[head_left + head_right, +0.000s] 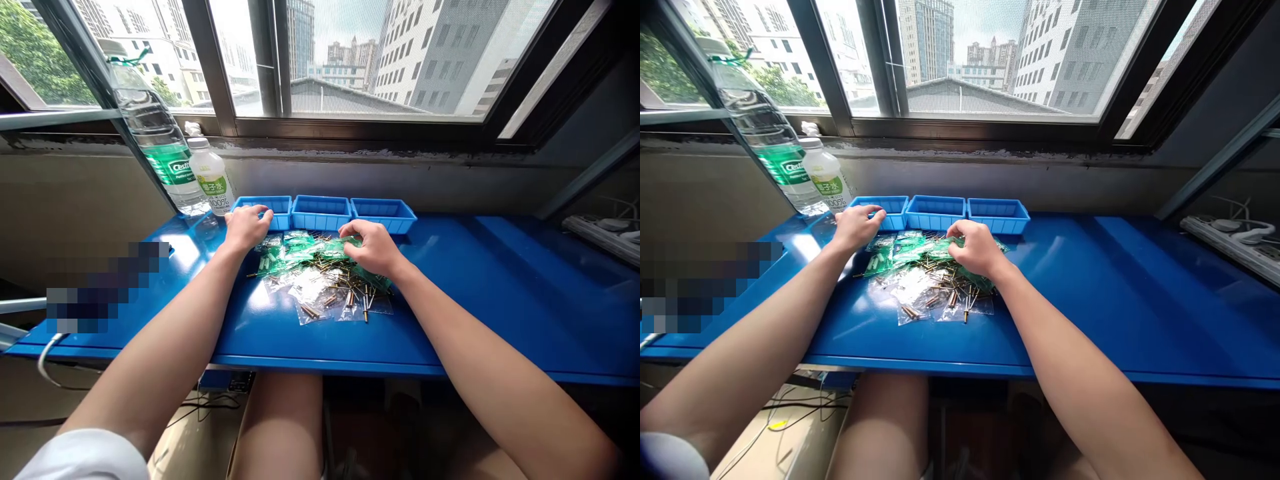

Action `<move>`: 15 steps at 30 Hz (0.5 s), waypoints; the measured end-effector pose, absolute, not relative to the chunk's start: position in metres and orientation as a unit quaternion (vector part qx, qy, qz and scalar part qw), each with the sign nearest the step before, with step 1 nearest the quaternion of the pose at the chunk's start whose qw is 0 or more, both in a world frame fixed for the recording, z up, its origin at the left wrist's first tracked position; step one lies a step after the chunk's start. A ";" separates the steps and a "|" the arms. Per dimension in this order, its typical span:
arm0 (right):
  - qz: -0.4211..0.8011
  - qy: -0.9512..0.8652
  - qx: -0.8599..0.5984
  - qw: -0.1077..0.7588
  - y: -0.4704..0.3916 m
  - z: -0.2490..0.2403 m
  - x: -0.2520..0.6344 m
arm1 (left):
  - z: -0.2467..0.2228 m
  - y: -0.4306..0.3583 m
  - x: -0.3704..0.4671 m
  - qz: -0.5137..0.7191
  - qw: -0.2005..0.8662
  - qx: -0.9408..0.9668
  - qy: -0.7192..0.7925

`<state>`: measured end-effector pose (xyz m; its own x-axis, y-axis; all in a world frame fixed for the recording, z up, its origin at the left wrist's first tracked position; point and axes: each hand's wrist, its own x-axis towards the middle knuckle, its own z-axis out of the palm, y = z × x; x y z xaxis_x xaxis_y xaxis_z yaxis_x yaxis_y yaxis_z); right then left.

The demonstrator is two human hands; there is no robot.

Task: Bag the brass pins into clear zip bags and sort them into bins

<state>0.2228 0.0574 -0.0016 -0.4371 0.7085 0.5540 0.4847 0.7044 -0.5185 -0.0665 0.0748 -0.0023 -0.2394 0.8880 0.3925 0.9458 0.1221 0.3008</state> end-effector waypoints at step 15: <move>0.097 -0.828 -0.329 0.443 0.059 -0.004 0.223 | 0.000 0.071 -0.063 -0.250 0.053 -0.623 -0.739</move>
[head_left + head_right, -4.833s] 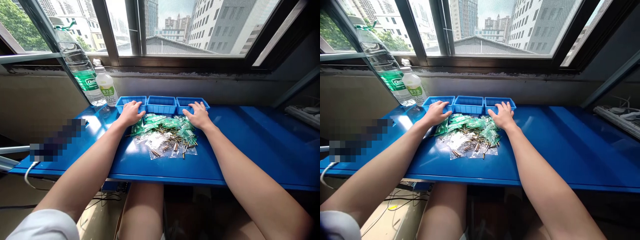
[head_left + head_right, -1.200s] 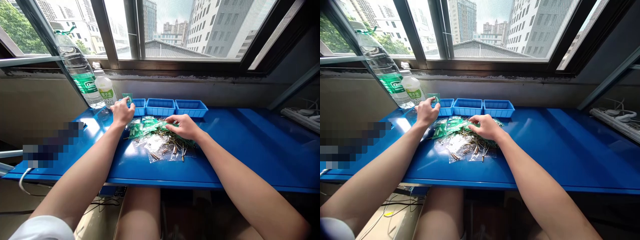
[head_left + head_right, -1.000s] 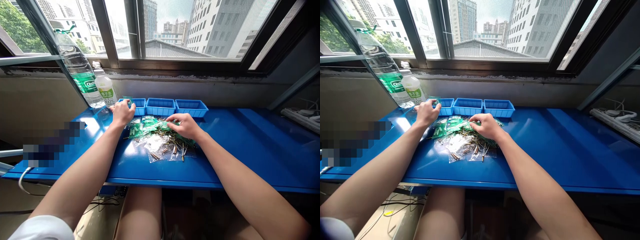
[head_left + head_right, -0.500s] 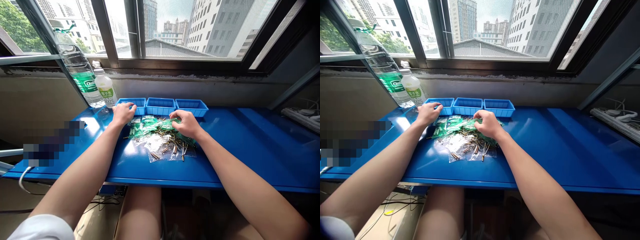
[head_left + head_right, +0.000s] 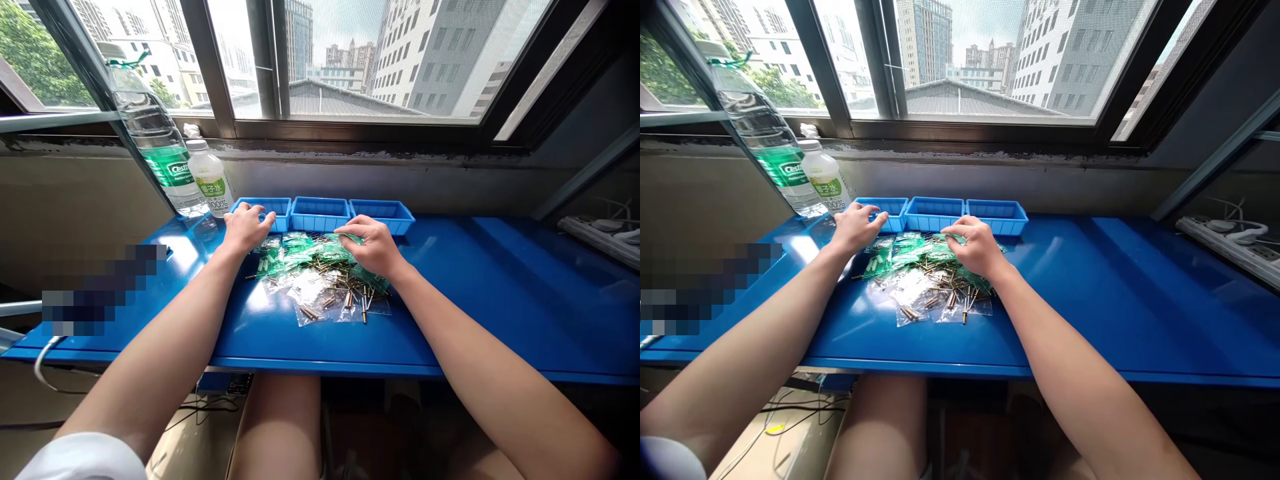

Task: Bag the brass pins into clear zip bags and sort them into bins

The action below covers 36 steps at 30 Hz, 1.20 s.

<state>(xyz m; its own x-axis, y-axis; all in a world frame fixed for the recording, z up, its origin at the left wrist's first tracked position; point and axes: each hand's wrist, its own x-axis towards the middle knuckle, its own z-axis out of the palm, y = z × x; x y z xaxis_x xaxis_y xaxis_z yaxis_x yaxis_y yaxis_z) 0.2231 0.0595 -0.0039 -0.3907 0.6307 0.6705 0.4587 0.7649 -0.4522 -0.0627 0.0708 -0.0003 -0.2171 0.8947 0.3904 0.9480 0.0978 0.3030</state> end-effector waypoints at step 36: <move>0.262 -0.724 -0.342 0.538 0.054 -0.003 0.214 | 0.006 0.035 0.015 -0.409 -0.028 -0.851 -0.328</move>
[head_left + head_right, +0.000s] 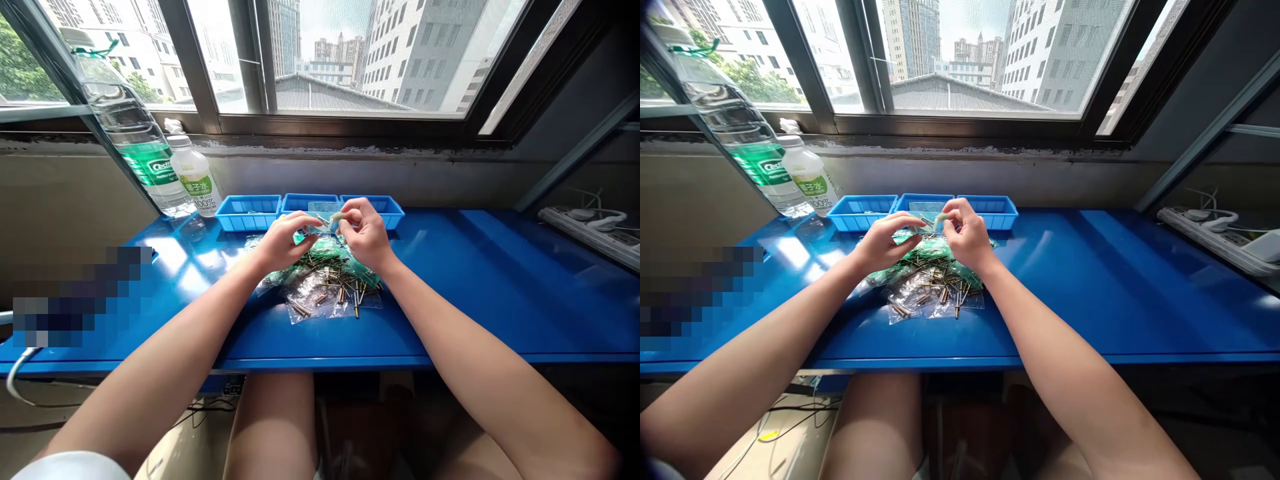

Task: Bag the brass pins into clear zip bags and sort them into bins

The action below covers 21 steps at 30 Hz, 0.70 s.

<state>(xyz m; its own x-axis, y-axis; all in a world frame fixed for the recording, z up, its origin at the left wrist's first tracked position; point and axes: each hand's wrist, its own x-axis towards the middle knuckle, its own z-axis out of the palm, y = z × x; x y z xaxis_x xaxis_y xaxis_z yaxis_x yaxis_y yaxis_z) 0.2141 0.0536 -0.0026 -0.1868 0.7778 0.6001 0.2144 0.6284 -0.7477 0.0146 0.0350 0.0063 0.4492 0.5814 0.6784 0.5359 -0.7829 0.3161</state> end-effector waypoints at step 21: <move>0.276 -0.755 -0.323 0.500 0.051 -0.001 0.214 | 0.004 0.035 0.013 0.413 0.029 0.849 0.329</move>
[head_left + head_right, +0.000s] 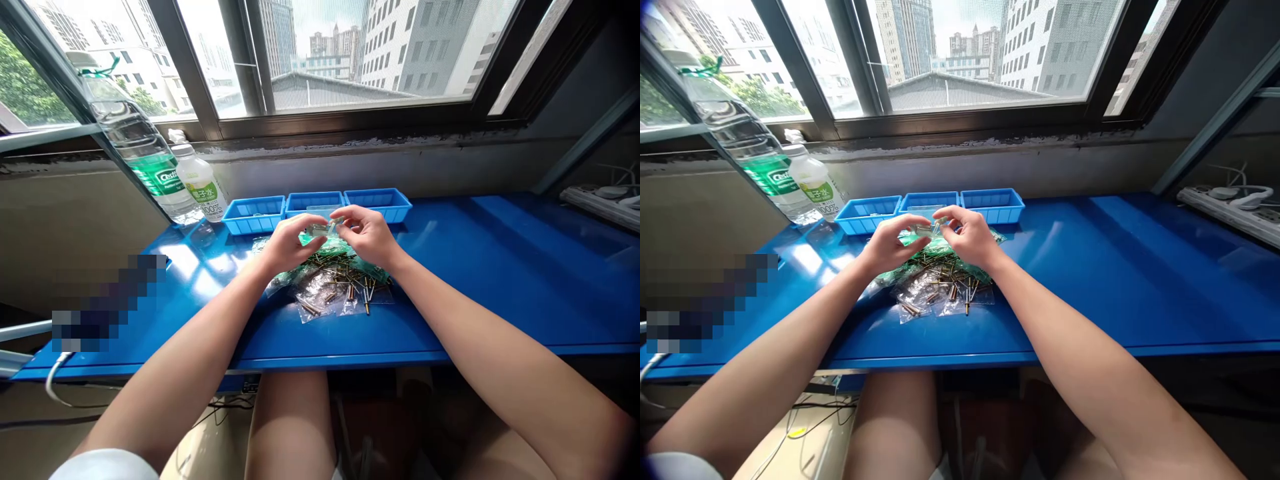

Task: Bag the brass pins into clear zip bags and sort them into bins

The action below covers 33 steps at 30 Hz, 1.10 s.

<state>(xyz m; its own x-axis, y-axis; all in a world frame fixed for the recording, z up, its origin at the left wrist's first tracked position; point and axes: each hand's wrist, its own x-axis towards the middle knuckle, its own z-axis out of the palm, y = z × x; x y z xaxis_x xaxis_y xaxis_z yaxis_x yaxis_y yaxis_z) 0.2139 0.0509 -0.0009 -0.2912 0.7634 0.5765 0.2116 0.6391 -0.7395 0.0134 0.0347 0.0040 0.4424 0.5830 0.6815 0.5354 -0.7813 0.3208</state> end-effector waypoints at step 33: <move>0.178 -0.812 -0.358 0.425 0.055 -0.006 0.216 | 0.007 0.046 -0.007 0.456 -0.063 0.739 0.493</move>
<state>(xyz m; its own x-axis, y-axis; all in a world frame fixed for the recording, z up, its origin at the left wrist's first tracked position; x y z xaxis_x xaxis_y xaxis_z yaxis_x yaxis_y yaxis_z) 0.2162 0.0551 -0.0055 -0.3822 0.7327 0.5631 0.4293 0.6804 -0.5939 -0.0069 0.0456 0.0068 0.0996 0.6708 0.7349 0.7851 -0.5067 0.3561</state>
